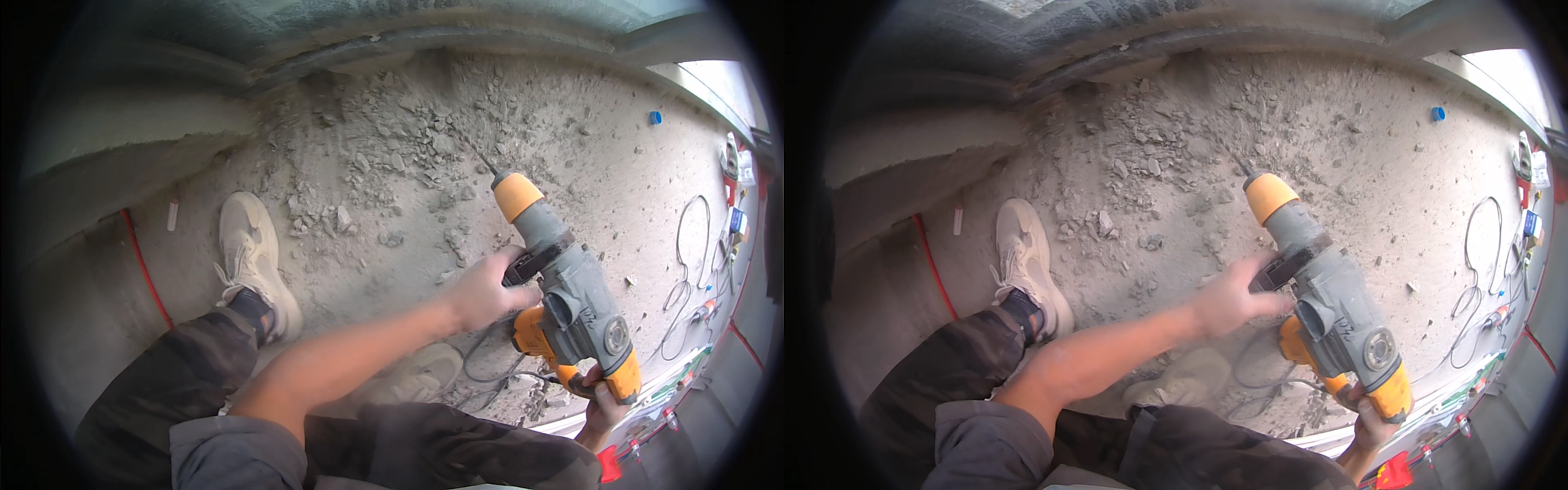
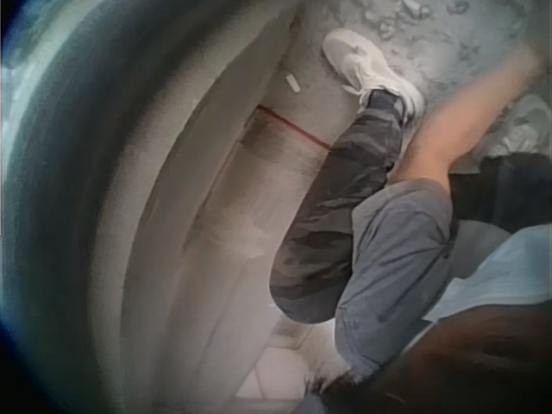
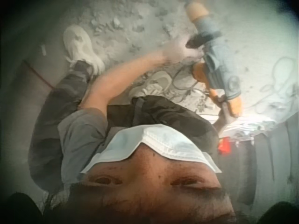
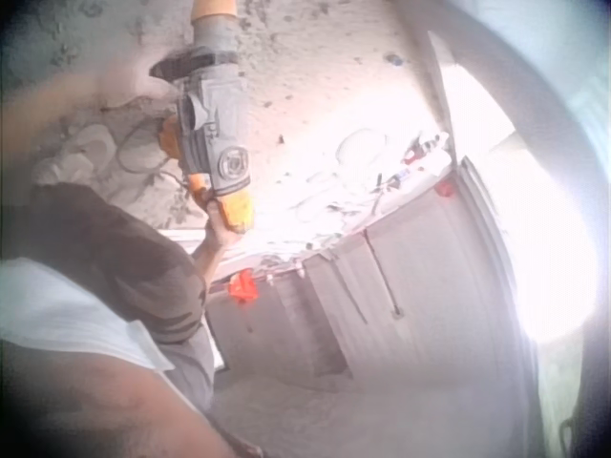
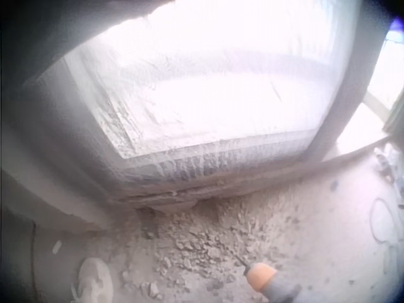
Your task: The person uses a yellow and grey hammer drill to break apart a concrete floor near a window. They repeatedly apply the tool to the same area, creating dust and debris, and occasionally clear the debris with their hand.
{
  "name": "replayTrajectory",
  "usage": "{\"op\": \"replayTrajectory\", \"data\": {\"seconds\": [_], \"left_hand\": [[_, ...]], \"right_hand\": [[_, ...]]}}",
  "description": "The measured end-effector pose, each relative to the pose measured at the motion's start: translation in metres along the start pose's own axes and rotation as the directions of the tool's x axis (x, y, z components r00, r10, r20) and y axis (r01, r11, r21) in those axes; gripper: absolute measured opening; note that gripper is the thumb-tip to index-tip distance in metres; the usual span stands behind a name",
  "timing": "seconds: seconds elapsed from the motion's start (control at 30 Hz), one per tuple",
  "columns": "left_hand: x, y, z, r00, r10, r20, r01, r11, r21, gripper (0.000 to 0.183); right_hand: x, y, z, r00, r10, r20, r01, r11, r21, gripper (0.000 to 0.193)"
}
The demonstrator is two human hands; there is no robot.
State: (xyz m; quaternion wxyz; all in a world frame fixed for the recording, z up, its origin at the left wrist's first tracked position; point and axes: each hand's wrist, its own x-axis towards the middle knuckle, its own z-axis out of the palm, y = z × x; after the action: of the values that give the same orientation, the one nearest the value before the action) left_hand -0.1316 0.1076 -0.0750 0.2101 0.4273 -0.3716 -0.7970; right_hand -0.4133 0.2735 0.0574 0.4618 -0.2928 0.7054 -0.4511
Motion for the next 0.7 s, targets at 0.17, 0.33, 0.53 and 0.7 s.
{"op": "replayTrajectory", "data": {"seconds": [0.17, 0.33, 0.53, 0.7], "left_hand": [[-0.021, 0.003, -0.012, 0.976, 0.056, -0.211, -0.016, 0.983, 0.185, 0.048], [-0.038, 0.026, -0.042, 0.954, 0.122, -0.273, -0.024, 0.941, 0.338, 0.035], [-0.031, 0.039, -0.078, 0.941, 0.155, -0.301, -0.032, 0.925, 0.377, 0.033], [-0.028, 0.054, -0.095, 0.944, 0.182, -0.276, -0.028, 0.877, 0.479, 0.031]], "right_hand": [[-0.021, -0.016, 0.034, 0.976, 0.027, 0.215, -0.022, 0.999, -0.024, 0.062], [-0.049, -0.005, 0.059, 0.981, -0.042, 0.188, 0.061, 0.993, -0.1, 0.07], [-0.041, -0.008, 0.108, 0.98, -0.018, 0.198, -0.005, 0.993, 0.117, 0.068], [-0.047, -0.013, 0.141, 0.981, 0.036, 0.19, -0.084, 0.964, 0.253, 0.067]]}}
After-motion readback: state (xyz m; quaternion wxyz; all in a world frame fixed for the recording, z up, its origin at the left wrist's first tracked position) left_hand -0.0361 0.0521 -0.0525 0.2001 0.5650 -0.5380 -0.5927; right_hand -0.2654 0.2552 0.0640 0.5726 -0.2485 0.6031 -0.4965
